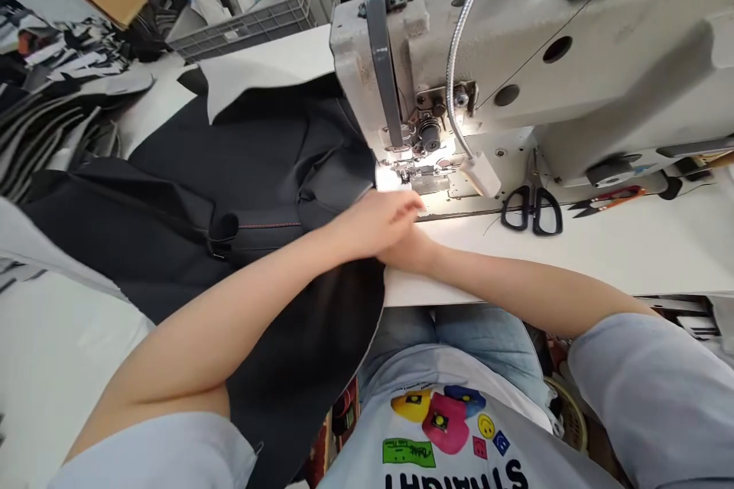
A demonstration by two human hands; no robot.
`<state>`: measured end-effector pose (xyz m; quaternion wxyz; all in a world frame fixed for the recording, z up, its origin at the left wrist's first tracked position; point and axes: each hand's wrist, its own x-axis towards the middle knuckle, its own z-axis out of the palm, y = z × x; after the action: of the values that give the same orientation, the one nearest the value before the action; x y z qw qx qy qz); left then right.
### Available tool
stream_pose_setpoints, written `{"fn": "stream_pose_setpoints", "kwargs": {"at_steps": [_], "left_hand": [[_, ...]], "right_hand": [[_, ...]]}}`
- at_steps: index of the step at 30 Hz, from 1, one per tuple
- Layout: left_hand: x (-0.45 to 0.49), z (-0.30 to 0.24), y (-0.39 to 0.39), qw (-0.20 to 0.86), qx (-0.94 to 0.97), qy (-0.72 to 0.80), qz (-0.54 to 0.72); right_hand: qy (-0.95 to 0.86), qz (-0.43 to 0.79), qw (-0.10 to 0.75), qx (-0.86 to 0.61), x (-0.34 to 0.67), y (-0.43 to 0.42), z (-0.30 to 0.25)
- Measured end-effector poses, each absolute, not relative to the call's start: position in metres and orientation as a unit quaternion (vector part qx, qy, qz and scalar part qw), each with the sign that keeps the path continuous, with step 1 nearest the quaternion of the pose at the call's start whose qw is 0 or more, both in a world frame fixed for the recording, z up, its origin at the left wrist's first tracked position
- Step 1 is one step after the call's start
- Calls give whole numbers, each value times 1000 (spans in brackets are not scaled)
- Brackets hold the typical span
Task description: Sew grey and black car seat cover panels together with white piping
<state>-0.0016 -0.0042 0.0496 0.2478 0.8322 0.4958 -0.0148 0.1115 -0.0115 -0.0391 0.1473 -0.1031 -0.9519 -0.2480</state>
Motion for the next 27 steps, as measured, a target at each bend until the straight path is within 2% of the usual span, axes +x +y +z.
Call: {"fn": "stream_pose_setpoints", "kwargs": {"at_steps": [2, 6, 10, 13, 19, 27], "left_hand": [[-9, 22, 22, 143, 836, 529, -15], [-29, -13, 33, 92, 858, 502, -59], [-28, -14, 22, -15, 880, 471, -52], [-23, -11, 18, -80, 889, 443, -81], [-18, -14, 19, -88, 880, 451, -122], [-12, -22, 42, -55, 877, 466, -106]], "right_hand": [[-959, -213, 143, -120, 111, -20, -39], [-973, -134, 148, -113, 143, -29, -48], [-964, -102, 172, -176, 157, -26, -58], [-957, -128, 173, -194, 148, -27, -62], [-962, -122, 169, -175, 147, -31, -60], [-957, -115, 168, -207, 163, -4, -61]]}}
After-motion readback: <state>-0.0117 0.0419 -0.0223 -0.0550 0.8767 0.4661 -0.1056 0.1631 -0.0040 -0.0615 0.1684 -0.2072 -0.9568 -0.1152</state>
